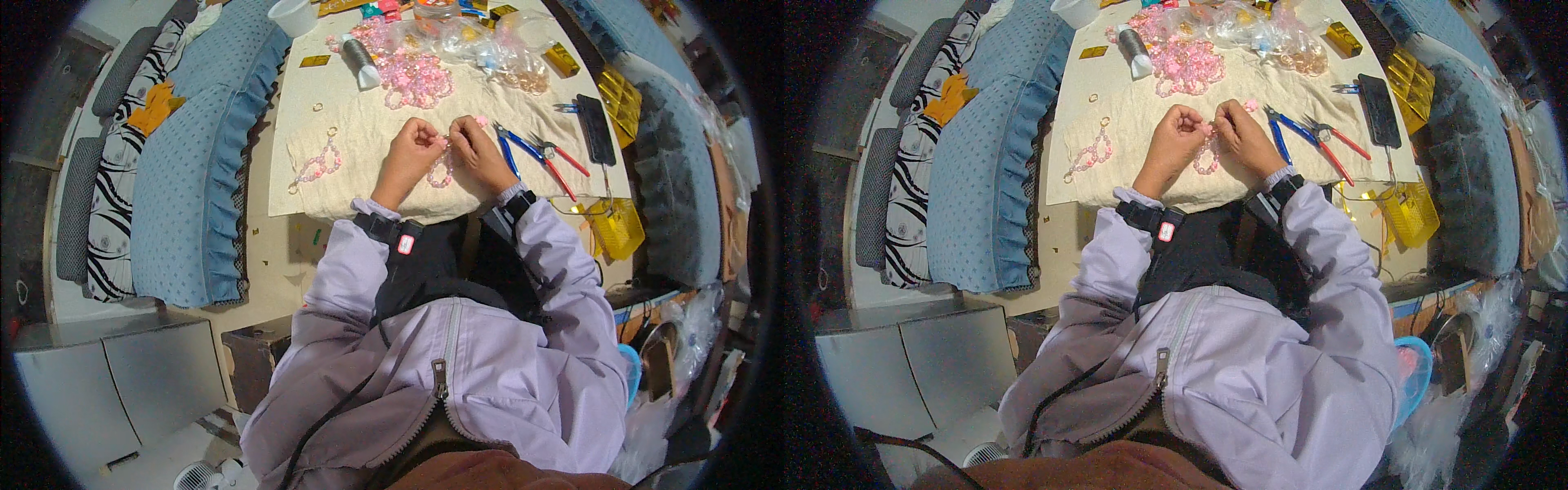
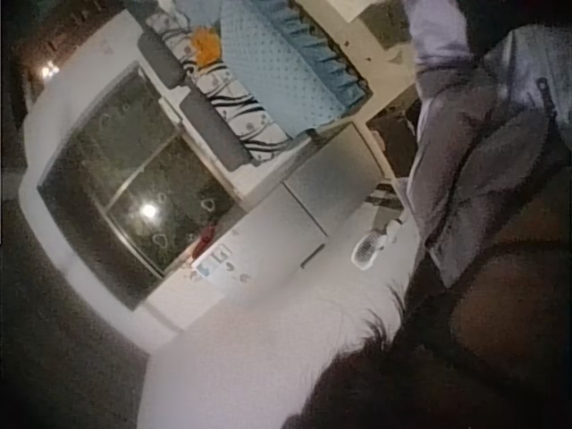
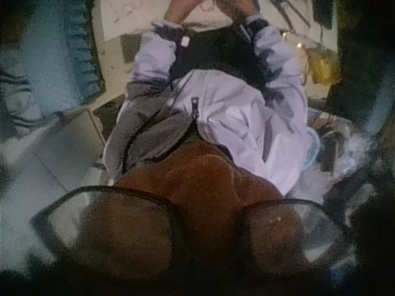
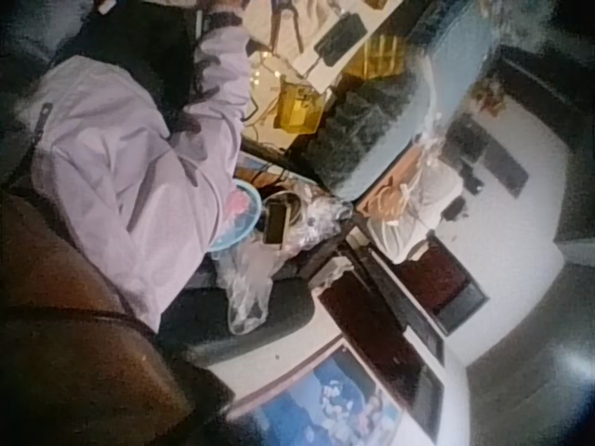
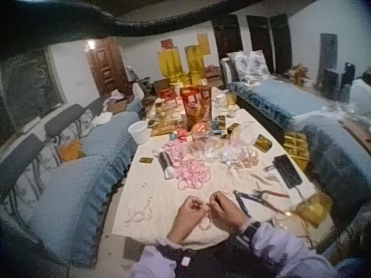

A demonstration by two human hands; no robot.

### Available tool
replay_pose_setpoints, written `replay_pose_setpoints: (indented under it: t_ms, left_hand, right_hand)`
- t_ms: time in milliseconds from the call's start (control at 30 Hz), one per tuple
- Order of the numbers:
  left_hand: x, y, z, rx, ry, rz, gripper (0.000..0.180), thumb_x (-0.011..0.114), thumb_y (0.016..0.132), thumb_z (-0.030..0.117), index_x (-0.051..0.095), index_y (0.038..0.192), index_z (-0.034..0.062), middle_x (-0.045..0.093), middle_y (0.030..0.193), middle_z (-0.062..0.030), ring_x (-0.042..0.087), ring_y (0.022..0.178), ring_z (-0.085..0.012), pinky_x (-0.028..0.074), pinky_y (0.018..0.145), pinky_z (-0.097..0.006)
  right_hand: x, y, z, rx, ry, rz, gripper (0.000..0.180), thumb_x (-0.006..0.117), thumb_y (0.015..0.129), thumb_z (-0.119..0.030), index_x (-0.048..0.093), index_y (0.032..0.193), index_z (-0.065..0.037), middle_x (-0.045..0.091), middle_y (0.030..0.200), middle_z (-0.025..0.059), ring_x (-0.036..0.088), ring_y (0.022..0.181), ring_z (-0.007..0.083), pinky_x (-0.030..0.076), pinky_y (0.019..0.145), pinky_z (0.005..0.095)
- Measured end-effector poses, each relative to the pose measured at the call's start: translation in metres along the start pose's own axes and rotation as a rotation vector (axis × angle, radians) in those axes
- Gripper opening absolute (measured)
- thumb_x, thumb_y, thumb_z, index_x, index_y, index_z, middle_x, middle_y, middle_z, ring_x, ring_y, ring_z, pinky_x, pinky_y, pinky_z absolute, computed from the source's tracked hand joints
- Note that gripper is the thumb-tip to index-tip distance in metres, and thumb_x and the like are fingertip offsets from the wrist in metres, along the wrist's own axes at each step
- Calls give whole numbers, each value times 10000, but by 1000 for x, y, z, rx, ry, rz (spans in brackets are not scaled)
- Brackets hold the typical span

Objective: The person assembles a beaded keychain by threading pink and clear beads onto a string, then uses pliers to open and close jump rings to attach a metal key ring. The finished keychain is placed on the table.

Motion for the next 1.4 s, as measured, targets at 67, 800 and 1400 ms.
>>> replay_pose_setpoints:
  t_ms: [67,800,1400]
  left_hand:
    - [-7,2,6,-12,28,-64,136,685,932,48,585,1019,18,654,894,-40,644,796,-95,544,731,-249]
    - [-5,-13,19,108,91,74,122,693,944,35,597,1016,18,612,913,-15,601,811,-66,500,694,-217]
    - [-6,-20,30,156,146,74,97,701,915,20,644,993,12,669,912,-27,636,828,-88,527,756,-248]
  right_hand:
    - [0,1,-4,-10,29,-34,145,528,1055,-167,506,1078,-26,555,910,83,542,833,179,472,765,314]
    - [5,-1,-12,-82,88,-10,141,596,1033,-132,577,1125,-28,602,975,55,573,875,142,476,767,279]
    - [4,-4,-21,16,206,-55,142,598,1034,-168,580,1058,-29,572,942,5,533,865,91,453,774,244]
Point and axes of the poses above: each hand's wrist, its own y-axis towards the middle knuckle, its own x-axis out of the palm, z = x × y, the point moved 2 cm from there along y, towards the middle knuckle
